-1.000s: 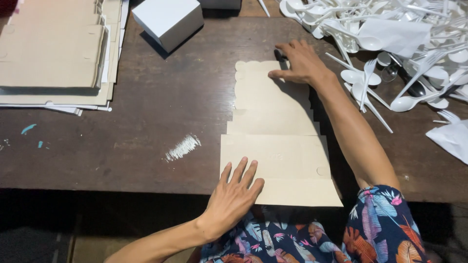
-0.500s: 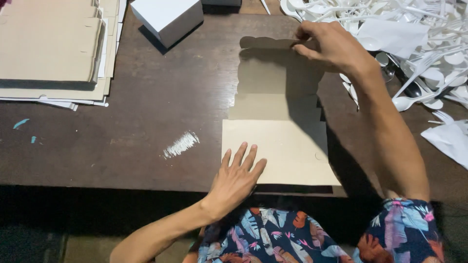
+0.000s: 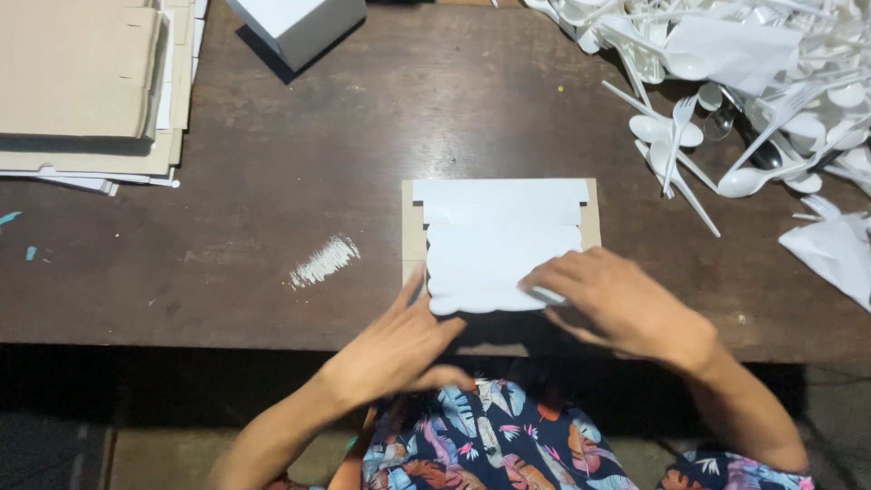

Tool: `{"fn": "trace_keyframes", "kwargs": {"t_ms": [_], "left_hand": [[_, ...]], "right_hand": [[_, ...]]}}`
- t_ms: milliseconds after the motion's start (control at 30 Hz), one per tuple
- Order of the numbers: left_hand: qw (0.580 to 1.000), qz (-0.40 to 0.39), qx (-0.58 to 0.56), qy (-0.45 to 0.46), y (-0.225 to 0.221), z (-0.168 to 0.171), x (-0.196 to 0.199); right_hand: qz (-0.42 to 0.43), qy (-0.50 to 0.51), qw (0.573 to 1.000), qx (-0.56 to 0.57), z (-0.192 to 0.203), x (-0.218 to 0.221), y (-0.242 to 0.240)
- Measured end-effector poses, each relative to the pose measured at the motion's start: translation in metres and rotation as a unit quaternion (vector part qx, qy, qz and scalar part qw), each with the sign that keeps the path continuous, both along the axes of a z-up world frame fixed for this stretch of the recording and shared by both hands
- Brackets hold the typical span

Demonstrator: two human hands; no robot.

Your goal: The person folds a flat cardboard piece into a small rectangular box by creasing and tucking flaps. The finished box is placed on a stack of similar boxes on the table.

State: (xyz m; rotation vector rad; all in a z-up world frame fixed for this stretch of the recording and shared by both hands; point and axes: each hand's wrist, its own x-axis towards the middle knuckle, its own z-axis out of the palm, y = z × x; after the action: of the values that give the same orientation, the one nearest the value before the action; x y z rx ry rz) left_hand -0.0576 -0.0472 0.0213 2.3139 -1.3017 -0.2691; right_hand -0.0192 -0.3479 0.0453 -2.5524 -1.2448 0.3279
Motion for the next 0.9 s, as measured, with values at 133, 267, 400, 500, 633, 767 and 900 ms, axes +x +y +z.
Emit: {"fn": "trace_keyframes", "kwargs": {"t_ms": [133, 267, 400, 500, 633, 767, 900], "left_hand": [[0.986, -0.07, -0.006, 0.151, 0.027, 0.048, -0.002], [0.991, 0.098, -0.083, -0.022, 0.0, 0.016, 0.03], [0.975, 0.179, 0.003, -0.132, -0.045, -0.052, 0.072], [0.972, 0.186, 0.045, -0.138, -0.063, -0.061, 0.083], [0.967, 0.191, 0.062, -0.157, -0.065, -0.081, 0.093], [0.973, 0.19, 0.053, -0.123, -0.054, -0.074, 0.094], [0.975, 0.192, 0.07, -0.091, -0.04, -0.06, 0.098]], "right_hand": [[0.017, -0.012, 1.0, -0.01, -0.051, -0.017, -0.002], [-0.007, -0.025, 0.999, -0.024, -0.049, -0.015, 0.007], [-0.084, 0.01, 0.994, 0.066, -0.076, 0.01, 0.002], [-0.139, -0.17, 0.975, 0.02, -0.071, 0.036, 0.024], [-0.152, -0.098, 0.984, -0.009, -0.089, 0.052, 0.034], [-0.166, -0.043, 0.984, -0.049, -0.082, 0.05, 0.038], [-0.179, -0.038, 0.982, -0.046, -0.082, 0.049, 0.038]]}}
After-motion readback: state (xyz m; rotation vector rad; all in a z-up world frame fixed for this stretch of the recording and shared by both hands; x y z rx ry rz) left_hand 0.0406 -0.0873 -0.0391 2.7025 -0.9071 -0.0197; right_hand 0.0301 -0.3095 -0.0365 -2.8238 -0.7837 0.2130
